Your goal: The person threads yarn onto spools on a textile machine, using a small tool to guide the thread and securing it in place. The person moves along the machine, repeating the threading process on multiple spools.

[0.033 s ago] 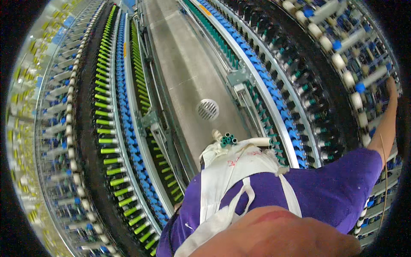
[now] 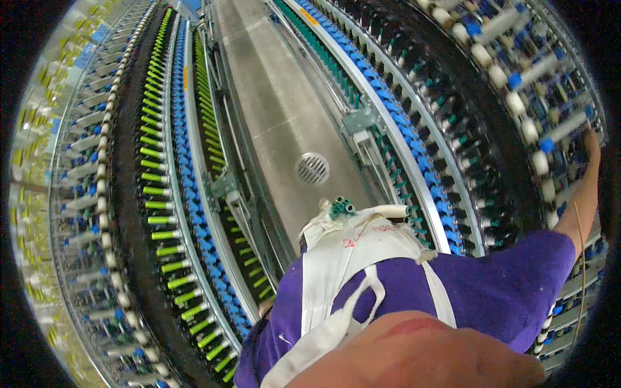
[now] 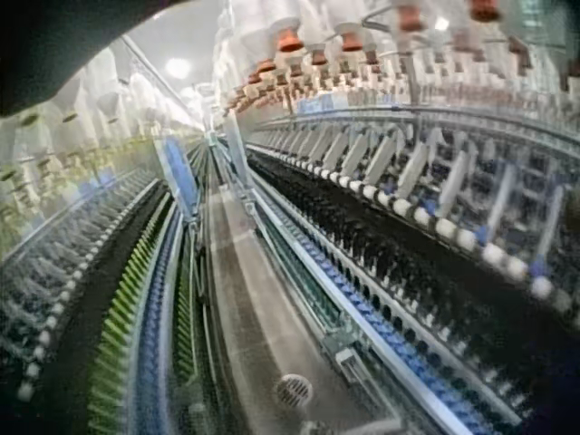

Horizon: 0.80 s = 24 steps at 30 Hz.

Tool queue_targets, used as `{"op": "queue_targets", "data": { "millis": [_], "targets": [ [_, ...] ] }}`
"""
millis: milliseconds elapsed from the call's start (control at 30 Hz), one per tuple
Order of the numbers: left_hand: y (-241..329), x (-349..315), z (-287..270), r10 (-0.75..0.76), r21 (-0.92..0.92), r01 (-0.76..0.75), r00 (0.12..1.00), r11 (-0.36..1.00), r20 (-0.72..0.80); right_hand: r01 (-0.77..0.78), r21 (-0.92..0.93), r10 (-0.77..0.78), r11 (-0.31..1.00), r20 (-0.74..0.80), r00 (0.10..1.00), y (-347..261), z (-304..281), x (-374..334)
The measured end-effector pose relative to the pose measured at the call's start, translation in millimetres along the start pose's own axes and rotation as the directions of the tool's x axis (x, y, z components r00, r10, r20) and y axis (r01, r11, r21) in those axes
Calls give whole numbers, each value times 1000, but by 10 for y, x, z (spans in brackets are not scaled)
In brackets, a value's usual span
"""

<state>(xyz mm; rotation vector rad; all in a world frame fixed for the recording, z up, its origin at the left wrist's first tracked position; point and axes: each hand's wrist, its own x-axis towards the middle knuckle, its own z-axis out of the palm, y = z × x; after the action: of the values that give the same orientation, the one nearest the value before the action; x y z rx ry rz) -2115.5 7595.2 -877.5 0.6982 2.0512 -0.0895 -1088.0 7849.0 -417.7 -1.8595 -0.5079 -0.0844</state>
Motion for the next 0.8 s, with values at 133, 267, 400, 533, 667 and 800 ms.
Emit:
{"op": "queue_targets", "data": {
  "millis": [133, 267, 400, 533, 667, 800],
  "targets": [
    [1898, 1197, -1465, 181, 532, -164, 983, 831, 20, 32, -83, -48, 996, -196, 979, -458, -29, -465],
    [4613, 2060, -2728, 496, -26, -551, 770, 834, -402, 200, -34, -202, 979, -274, 940, -1176, 585, -888],
    [7460, 2202, -3459, 794, -133, -867, 495, 481, -354, 311, 307, -319, 900, -25, 947, -2136, 2343, -979],
    [9205, 2037, -3439, 900, -47, -939, 340, 340, -272, 24, 576, -230, 817, 289, 929, -3201, 4925, -383],
    [9447, 2305, -3573, 898, 280, -860, 439, 426, -22, -154, 512, 12, 845, 270, 963, -3455, 6860, 711],
    [8795, 3116, -4407, 633, 118, -623, 745, 773, -210, -87, 245, 41, 966, 188, 981, -2972, 7584, 1457]
  ]
}}
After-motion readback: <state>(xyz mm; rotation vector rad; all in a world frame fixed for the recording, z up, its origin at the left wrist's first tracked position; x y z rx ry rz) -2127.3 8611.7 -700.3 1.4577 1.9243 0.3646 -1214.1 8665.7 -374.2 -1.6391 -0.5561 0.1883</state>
